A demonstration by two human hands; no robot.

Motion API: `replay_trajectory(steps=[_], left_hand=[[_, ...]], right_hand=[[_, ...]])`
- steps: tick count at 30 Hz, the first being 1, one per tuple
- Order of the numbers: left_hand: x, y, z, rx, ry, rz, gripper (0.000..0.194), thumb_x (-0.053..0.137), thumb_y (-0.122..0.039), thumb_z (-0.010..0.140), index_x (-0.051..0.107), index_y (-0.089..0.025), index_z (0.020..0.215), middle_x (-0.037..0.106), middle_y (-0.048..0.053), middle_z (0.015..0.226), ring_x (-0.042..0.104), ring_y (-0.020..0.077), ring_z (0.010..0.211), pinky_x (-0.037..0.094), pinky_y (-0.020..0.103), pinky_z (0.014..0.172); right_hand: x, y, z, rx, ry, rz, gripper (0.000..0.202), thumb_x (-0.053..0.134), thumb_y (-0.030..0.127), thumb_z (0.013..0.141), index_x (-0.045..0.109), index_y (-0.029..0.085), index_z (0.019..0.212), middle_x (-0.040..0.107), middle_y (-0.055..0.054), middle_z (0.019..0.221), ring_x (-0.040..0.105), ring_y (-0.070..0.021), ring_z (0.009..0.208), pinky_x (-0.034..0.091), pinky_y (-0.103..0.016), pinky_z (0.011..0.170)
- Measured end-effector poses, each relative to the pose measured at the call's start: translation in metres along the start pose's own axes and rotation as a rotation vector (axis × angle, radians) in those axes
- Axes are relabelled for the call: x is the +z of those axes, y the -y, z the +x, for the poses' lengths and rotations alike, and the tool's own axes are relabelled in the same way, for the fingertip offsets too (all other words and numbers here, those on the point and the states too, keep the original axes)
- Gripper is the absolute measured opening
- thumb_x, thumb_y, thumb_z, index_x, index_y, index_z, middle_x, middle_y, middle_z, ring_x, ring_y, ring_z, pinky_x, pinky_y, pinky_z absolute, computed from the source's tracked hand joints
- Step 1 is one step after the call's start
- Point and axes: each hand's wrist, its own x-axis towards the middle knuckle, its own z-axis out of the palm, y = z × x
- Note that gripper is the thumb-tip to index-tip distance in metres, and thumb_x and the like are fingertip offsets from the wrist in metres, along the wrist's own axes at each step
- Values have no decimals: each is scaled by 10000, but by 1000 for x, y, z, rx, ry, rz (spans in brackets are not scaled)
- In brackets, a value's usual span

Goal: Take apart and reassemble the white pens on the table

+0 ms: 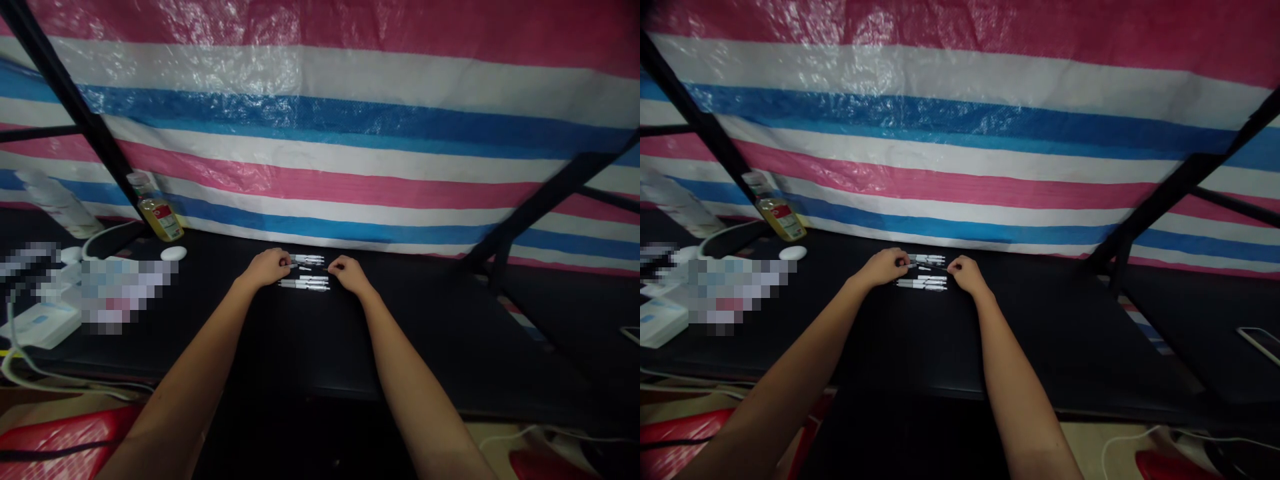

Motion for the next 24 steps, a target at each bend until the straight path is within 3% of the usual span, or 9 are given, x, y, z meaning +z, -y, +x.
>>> replay_trajectory(steps=[17,24], left_hand=[[2,2,1,36,-63,14,172,606,-292,790,665,-212,930,666,78,882,603,232,841,429,326,735],[5,-5,1,159,-55,-145,256,538,-172,799,682,-215,1006,697,62,935,619,202,836,458,322,796]], right_hand=[[0,4,-1,7,-6,17,108,627,158,779,714,170,716,661,-44,821,601,-170,786,454,-314,775],[4,13,-3,-143,-58,50,115,610,182,827,700,185,755,625,-25,814,576,-163,771,434,-304,754]])
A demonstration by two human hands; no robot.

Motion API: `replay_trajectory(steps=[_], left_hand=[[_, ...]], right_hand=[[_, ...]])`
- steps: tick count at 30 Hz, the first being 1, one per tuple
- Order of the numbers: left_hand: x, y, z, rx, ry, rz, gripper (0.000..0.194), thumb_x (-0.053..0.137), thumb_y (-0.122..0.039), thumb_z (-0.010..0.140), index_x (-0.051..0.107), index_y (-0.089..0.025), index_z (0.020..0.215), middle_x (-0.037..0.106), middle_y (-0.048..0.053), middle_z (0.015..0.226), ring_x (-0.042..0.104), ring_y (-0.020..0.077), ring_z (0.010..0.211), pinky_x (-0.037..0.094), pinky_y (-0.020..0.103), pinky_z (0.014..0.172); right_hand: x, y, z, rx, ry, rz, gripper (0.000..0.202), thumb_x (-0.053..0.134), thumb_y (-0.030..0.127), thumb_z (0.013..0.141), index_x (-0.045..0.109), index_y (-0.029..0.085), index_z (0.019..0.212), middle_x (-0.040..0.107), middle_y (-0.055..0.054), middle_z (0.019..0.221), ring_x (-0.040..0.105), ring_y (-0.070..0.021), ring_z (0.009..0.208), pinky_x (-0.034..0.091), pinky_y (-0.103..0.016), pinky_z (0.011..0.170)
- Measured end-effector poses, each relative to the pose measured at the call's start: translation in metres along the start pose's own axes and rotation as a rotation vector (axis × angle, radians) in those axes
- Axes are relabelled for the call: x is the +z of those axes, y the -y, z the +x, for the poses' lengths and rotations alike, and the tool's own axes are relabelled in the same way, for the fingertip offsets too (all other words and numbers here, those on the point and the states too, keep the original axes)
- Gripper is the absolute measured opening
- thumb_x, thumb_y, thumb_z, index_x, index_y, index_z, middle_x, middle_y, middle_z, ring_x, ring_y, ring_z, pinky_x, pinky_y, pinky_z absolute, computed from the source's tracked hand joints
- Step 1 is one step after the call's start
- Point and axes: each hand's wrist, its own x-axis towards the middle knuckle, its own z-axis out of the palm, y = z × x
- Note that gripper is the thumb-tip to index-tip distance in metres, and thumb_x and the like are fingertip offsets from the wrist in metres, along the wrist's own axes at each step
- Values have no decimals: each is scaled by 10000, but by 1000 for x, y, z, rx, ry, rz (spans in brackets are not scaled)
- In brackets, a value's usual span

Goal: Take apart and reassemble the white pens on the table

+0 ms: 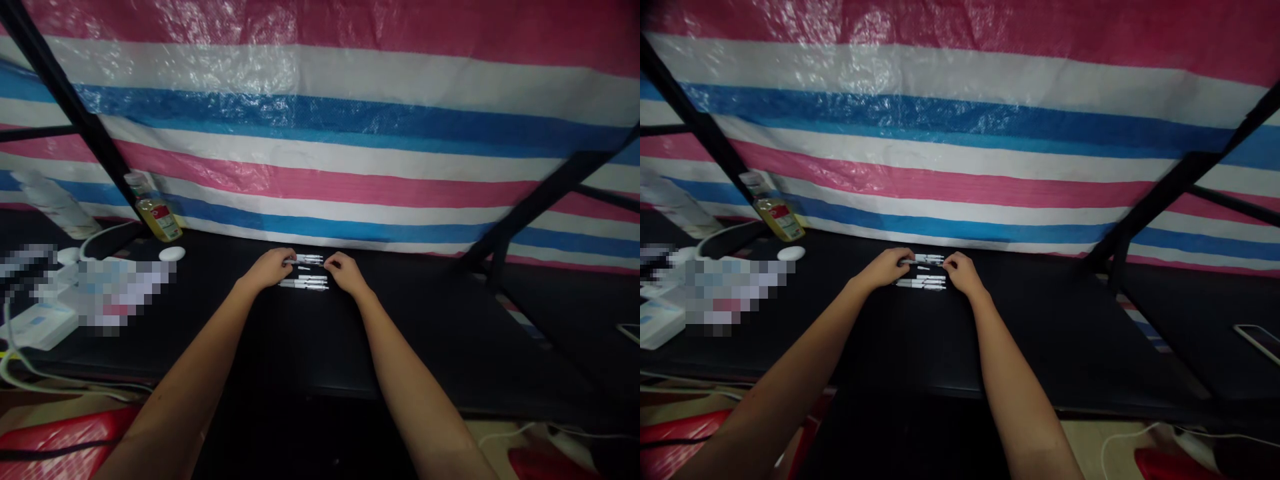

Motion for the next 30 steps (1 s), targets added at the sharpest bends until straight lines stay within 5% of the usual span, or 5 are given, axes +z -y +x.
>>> replay_trajectory(steps=[6,11,19,30], left_hand=[[12,-12,2,76,-6,-24,329,518,-130,800,689,-228,1064,714,65,1057,637,203,912,471,329,847],[17,-21,1,81,-20,16,250,528,-311,916,713,-272,1079,729,52,1094,649,227,985,469,338,852],[3,-11,-2,-85,-90,106,240,555,-392,893,755,-277,961,750,48,971,653,239,888,443,336,756],[1,-7,-2,-164,-76,132,276,545,-412,890,765,-285,997,747,57,1052,661,252,963,466,347,815]], right_hand=[[12,17,-1,-109,-10,56,119,607,198,860,708,192,799,625,-24,822,567,-155,768,434,-297,761],[18,22,-1,-105,-25,135,105,627,220,848,723,190,817,640,-26,830,577,-155,778,443,-295,763],[-1,3,0,107,127,206,140,750,273,724,754,188,835,660,-34,867,600,-164,773,474,-321,764],[-8,-10,-2,42,170,87,59,706,206,783,764,211,773,662,-48,910,631,-181,866,484,-346,860]])
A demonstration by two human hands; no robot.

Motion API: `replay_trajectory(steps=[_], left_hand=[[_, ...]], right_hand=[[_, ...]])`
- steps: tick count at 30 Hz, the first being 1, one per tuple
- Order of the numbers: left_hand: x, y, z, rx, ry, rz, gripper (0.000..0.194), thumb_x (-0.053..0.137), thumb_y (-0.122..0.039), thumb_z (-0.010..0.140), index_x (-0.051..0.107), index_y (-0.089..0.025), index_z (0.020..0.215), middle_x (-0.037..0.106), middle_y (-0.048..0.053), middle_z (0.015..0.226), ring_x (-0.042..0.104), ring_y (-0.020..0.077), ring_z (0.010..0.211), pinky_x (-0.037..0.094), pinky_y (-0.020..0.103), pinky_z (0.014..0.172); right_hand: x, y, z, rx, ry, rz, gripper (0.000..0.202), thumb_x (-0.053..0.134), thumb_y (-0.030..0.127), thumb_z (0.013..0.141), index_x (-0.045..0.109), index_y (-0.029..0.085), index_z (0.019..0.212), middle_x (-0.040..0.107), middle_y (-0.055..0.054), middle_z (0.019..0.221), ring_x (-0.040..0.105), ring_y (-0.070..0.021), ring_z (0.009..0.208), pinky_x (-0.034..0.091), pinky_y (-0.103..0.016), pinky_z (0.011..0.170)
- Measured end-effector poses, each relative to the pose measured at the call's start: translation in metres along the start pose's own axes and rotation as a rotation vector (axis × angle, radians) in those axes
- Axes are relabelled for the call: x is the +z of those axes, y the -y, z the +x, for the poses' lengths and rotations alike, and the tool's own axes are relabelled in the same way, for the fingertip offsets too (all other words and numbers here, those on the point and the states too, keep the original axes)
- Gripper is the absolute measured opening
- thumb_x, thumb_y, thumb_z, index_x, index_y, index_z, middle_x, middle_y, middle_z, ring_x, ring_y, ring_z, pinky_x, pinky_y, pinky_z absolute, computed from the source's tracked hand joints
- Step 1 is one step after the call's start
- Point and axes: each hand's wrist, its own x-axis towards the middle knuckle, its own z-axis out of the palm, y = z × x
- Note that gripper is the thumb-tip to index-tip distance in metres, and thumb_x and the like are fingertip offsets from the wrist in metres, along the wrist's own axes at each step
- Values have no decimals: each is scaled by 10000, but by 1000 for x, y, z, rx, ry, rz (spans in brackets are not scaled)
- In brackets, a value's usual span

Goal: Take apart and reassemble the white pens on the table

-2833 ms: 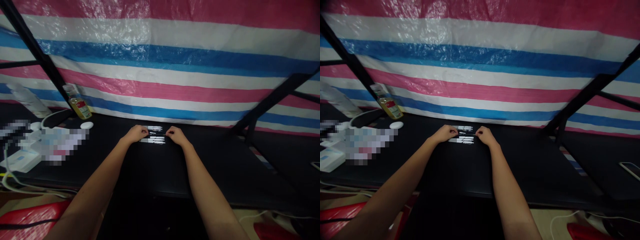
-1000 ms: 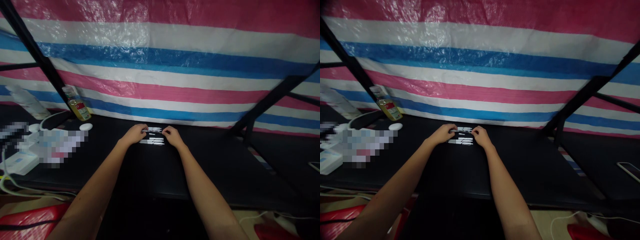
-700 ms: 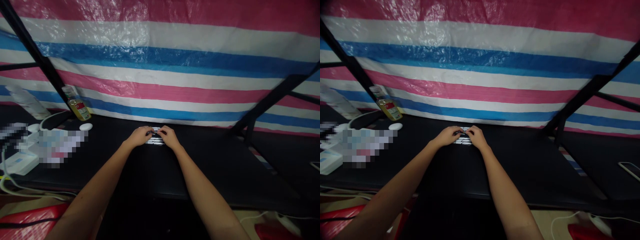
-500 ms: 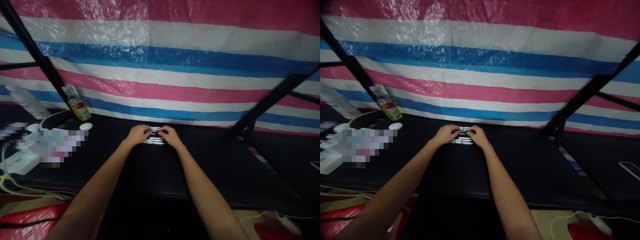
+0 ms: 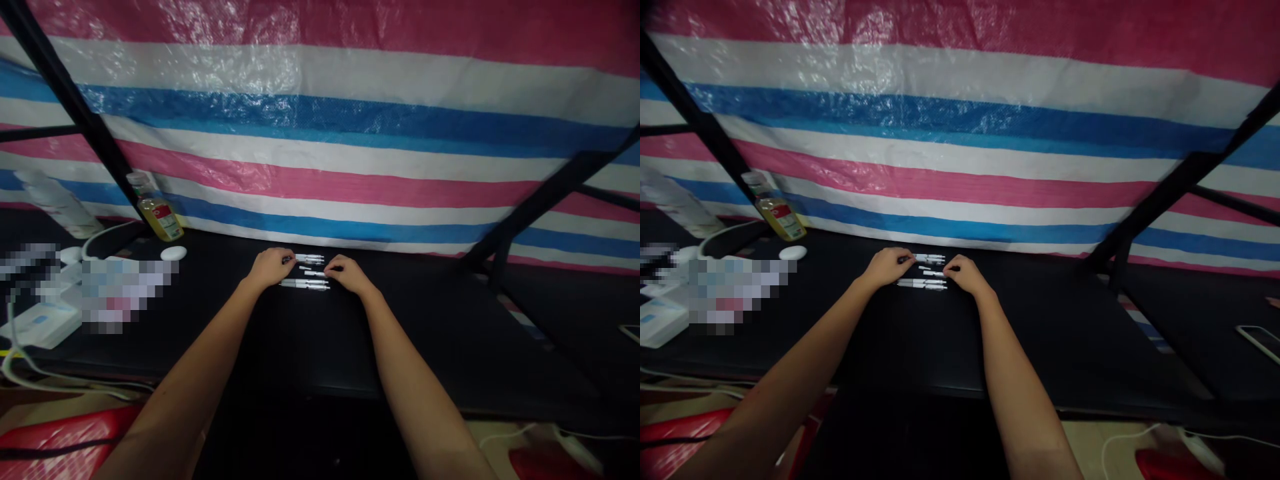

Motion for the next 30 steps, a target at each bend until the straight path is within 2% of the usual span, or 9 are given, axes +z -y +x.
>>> replay_trajectory(steps=[4,10,17,24,30], left_hand=[[-1,5,1,-14,31,20,277,546,-397,874,771,-279,986,744,62,1067,657,262,978,467,358,828],[-2,14,2,-48,42,62,274,555,-411,856,773,-280,957,752,73,1017,661,269,924,472,363,794],[0,23,2,-52,46,15,203,614,-357,799,787,-263,848,749,94,897,655,268,827,480,372,765],[4,22,3,-65,56,-35,173,632,-336,777,785,-261,812,738,97,860,655,274,823,481,378,779],[5,16,3,-37,90,1,187,621,-341,803,785,-273,863,745,90,899,658,266,851,474,365,792]], right_hand=[[-2,1,-1,33,-14,-20,86,702,195,790,767,210,845,668,-51,932,630,-181,867,485,-341,843],[2,4,-1,-34,22,-93,89,723,201,781,760,208,861,651,-54,960,615,-189,911,464,-358,898],[-3,7,-2,-73,-88,-225,132,618,133,825,725,207,846,630,-47,883,562,-199,878,441,-360,853],[1,8,-1,-72,-71,-213,134,617,148,847,731,208,884,609,-49,906,558,-196,899,436,-353,874],[17,14,1,-107,-74,-222,147,627,127,862,744,200,913,609,-54,908,552,-195,905,432,-351,885]])
